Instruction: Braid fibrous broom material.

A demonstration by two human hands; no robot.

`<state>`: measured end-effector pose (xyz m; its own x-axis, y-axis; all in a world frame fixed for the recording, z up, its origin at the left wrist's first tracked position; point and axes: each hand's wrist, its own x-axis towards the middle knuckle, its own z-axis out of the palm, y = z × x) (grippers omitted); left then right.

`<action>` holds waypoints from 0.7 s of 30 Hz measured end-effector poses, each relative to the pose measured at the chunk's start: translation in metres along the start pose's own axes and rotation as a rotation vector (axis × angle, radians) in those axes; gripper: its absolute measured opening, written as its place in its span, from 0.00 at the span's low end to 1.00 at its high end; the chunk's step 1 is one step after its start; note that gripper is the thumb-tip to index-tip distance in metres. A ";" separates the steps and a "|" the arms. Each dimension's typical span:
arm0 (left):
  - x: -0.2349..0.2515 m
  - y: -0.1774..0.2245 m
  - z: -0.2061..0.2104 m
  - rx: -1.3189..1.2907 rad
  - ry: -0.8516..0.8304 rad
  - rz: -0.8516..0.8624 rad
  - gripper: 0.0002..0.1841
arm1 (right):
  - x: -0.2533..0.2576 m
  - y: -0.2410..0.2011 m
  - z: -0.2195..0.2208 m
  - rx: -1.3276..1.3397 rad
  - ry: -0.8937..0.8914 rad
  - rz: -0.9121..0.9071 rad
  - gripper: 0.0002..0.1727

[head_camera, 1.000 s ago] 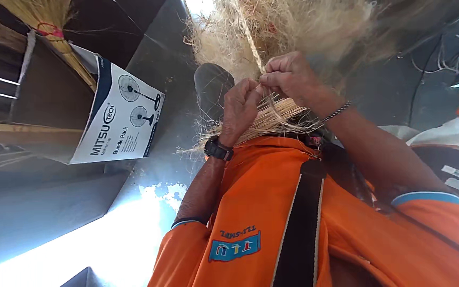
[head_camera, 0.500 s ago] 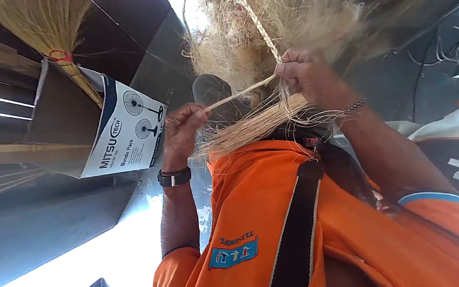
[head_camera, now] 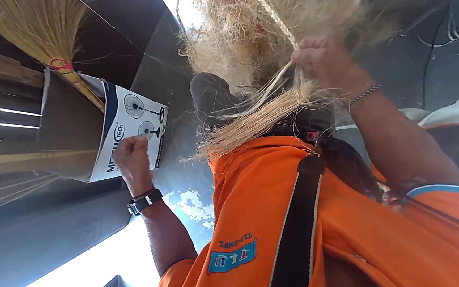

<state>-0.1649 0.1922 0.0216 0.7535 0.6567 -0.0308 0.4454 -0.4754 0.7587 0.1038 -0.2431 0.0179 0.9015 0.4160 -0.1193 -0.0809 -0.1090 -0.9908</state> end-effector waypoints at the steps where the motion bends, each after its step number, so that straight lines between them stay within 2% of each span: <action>1: -0.001 0.001 0.001 -0.013 0.029 0.009 0.18 | 0.000 0.000 0.001 -0.001 0.003 0.007 0.10; 4: -0.001 0.018 0.007 -0.017 0.052 0.093 0.19 | -0.003 -0.005 0.008 0.011 0.004 0.005 0.10; 6: -0.004 0.039 0.016 0.004 0.008 0.207 0.21 | -0.004 -0.009 0.012 0.013 0.003 -0.009 0.08; 9: -0.011 0.088 0.043 -0.059 -0.145 0.357 0.23 | -0.005 -0.016 0.015 0.036 -0.021 -0.039 0.08; 13: -0.015 0.147 0.109 -0.060 -0.380 0.506 0.42 | -0.005 -0.023 0.021 0.055 -0.058 -0.047 0.09; 15: -0.022 0.168 0.143 -0.027 -0.512 0.569 0.45 | -0.005 -0.023 0.025 0.076 -0.062 -0.054 0.09; 16: -0.025 0.175 0.157 -0.015 -0.559 0.597 0.41 | -0.004 -0.022 0.025 0.090 -0.064 -0.057 0.10; 19: -0.025 0.175 0.177 -0.134 -0.639 0.691 0.12 | -0.004 -0.023 0.018 0.103 -0.056 -0.063 0.10; 21: -0.018 0.169 0.160 -0.190 -0.692 0.716 0.15 | -0.003 -0.024 0.007 0.123 -0.042 -0.058 0.10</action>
<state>-0.0265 0.0064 0.0461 0.9547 -0.2587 0.1472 -0.2600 -0.4840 0.8355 0.1004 -0.2357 0.0413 0.8877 0.4562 -0.0614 -0.0826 0.0266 -0.9962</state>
